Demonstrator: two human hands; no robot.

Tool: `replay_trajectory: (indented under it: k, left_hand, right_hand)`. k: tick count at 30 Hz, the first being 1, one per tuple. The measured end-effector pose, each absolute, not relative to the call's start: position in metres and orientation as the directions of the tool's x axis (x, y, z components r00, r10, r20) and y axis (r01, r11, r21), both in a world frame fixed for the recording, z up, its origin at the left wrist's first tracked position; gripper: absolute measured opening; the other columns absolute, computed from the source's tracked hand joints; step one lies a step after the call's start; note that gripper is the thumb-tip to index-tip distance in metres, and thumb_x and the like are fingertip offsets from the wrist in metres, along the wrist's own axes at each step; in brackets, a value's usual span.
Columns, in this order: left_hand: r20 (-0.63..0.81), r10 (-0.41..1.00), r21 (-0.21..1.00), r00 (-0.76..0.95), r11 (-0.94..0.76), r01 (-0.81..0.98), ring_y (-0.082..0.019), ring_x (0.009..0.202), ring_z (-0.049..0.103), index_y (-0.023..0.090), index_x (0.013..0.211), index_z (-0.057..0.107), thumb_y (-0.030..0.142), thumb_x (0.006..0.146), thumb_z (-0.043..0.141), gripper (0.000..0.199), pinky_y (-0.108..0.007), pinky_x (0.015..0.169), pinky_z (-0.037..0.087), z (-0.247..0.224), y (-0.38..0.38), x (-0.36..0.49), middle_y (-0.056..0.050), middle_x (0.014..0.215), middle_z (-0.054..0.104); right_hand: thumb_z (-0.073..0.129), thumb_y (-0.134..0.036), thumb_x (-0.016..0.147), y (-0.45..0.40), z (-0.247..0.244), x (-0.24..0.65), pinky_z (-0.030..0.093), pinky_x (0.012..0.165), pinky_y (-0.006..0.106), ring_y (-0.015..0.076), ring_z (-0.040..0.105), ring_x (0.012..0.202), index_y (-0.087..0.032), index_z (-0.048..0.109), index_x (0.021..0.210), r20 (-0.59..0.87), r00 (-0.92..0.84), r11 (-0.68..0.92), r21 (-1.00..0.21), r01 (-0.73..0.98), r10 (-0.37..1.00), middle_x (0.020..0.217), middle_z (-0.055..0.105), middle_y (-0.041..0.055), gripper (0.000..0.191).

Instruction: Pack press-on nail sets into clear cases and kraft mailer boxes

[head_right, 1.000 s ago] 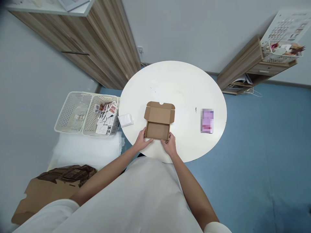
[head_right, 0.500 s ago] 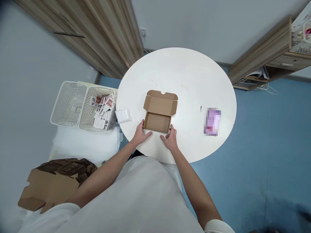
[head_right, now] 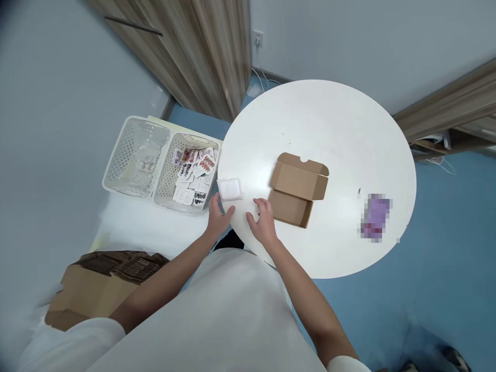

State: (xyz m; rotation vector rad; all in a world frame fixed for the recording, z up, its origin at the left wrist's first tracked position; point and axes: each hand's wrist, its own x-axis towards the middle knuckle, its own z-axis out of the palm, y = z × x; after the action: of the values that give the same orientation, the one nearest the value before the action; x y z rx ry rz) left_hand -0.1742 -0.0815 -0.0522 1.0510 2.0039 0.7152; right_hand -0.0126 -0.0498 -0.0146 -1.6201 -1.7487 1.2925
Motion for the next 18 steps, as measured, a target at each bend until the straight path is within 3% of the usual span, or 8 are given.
replay_trajectory:
  k: [5, 12, 18]
  left_hand:
    - [-0.402, 0.861, 0.790, -0.313, 0.498, 0.356, -0.027, 0.126, 0.026, 0.021, 0.135, 0.006, 0.035, 0.075, 0.055, 0.079, -0.042, 0.098, 0.033, -0.061, -0.069, -0.193, -0.014, 0.136, 0.021]
    - [-0.395, 0.881, 0.787, -0.261, 0.471, 0.398, -0.028, 0.123, 0.028, 0.022, 0.135, 0.011, 0.028, 0.076, 0.052, 0.072, -0.047, 0.099, 0.029, -0.062, -0.060, -0.201, -0.013, 0.130, 0.029]
    - [-0.396, 0.875, 0.800, -0.280, 0.478, 0.362, -0.024, 0.117, 0.036, 0.023, 0.132, 0.018, 0.024, 0.075, 0.051, 0.066, -0.040, 0.092, 0.039, -0.065, -0.056, -0.201, -0.011, 0.126, 0.032]
  right_hand:
    - [0.049, -0.042, 0.075, -0.030, -0.042, -0.067, 0.045, 0.081, 0.035, 0.0201, 0.046, 0.103, -0.024, 0.034, 0.126, -0.523, -0.091, -0.420, -0.766, 0.487, 0.847, 0.123, 0.038, 0.0097, 0.057]
    - [0.048, -0.033, 0.076, -0.011, -0.052, -0.083, 0.045, 0.080, 0.034, 0.0172, 0.052, 0.089, -0.023, 0.043, 0.121, -0.468, -0.071, -0.371, -0.776, 0.511, 0.881, 0.114, 0.051, 0.0063, 0.047]
    - [0.050, -0.026, 0.071, -0.003, -0.057, -0.083, 0.047, 0.072, 0.032, 0.0126, 0.054, 0.069, -0.024, 0.050, 0.108, -0.495, -0.061, -0.395, -0.756, 0.523, 0.867, 0.100, 0.059, 0.0021, 0.037]
